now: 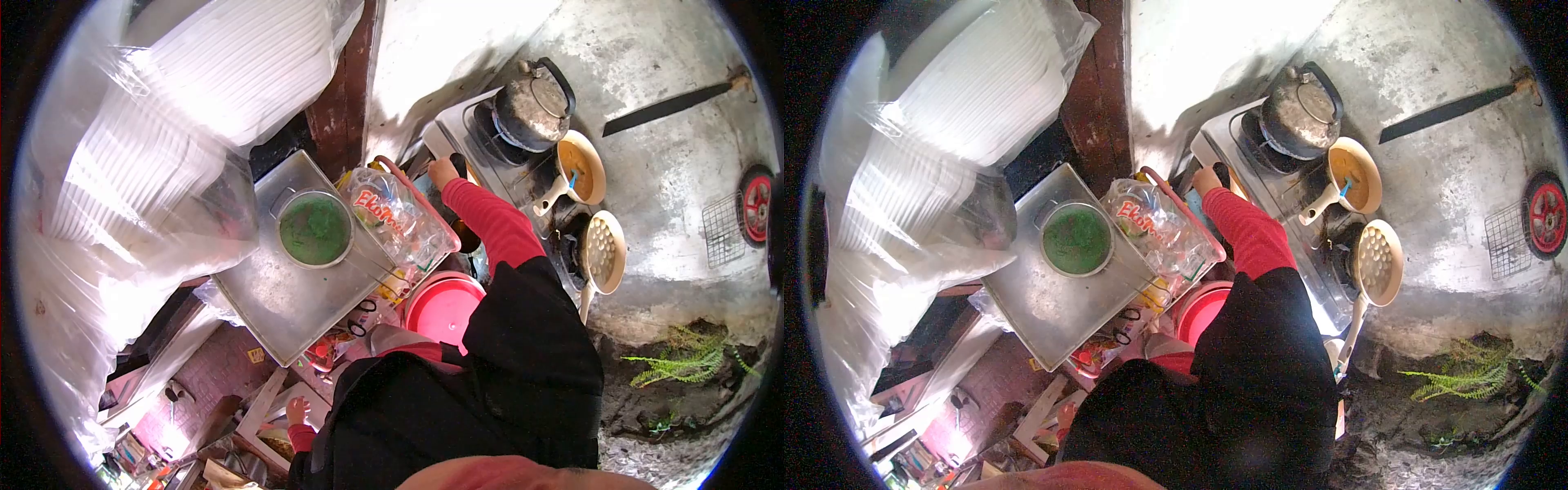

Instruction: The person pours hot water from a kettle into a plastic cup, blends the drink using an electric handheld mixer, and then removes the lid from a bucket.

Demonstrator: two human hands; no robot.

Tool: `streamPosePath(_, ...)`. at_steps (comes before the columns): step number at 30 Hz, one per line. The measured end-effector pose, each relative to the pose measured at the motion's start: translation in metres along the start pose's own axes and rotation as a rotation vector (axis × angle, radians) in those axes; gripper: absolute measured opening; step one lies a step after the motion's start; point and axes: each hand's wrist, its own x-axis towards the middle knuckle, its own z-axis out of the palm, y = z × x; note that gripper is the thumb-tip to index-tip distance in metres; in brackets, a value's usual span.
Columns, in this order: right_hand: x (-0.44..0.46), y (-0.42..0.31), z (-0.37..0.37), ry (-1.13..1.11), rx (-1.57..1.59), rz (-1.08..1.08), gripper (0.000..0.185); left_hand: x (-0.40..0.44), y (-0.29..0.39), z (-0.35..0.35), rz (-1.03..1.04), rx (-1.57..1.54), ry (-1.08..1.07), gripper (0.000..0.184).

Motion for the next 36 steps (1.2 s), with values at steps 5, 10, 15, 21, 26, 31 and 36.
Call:
streamPosePath(5,-0.005,0.001,-0.009,0.003,-0.002,-0.014,0.017,0.014,-0.031,0.003,-0.113,-0.084,0.043,0.031)
streamPosePath(10,-0.003,0.0,-0.004,0.035,0.0,0.003,0.018,0.014,-0.031,0.006,-0.212,-0.102,0.081,0.032)
streamPosePath(15,-0.003,-0.001,-0.009,-0.011,-0.035,-0.005,0.019,0.021,-0.041,0.006,-0.201,-0.117,0.063,0.032)
streamPosePath(21,-0.001,0.0,-0.001,0.015,-0.032,-0.016,0.019,0.025,-0.045,0.007,-0.201,-0.118,0.058,0.031)
streamPosePath(26,0.004,-0.002,0.006,0.058,-0.018,0.007,0.018,0.024,-0.04,0.005,-0.193,-0.108,0.049,0.03)
streamPosePath(31,-0.001,-0.001,-0.003,0.035,-0.003,0.009,0.017,0.016,-0.022,0.006,-0.129,-0.056,0.043,0.031)
streamPosePath(36,-0.002,-0.002,-0.003,0.043,-0.002,0.025,0.017,-0.002,0.003,0.005,-0.063,-0.006,0.035,0.031)
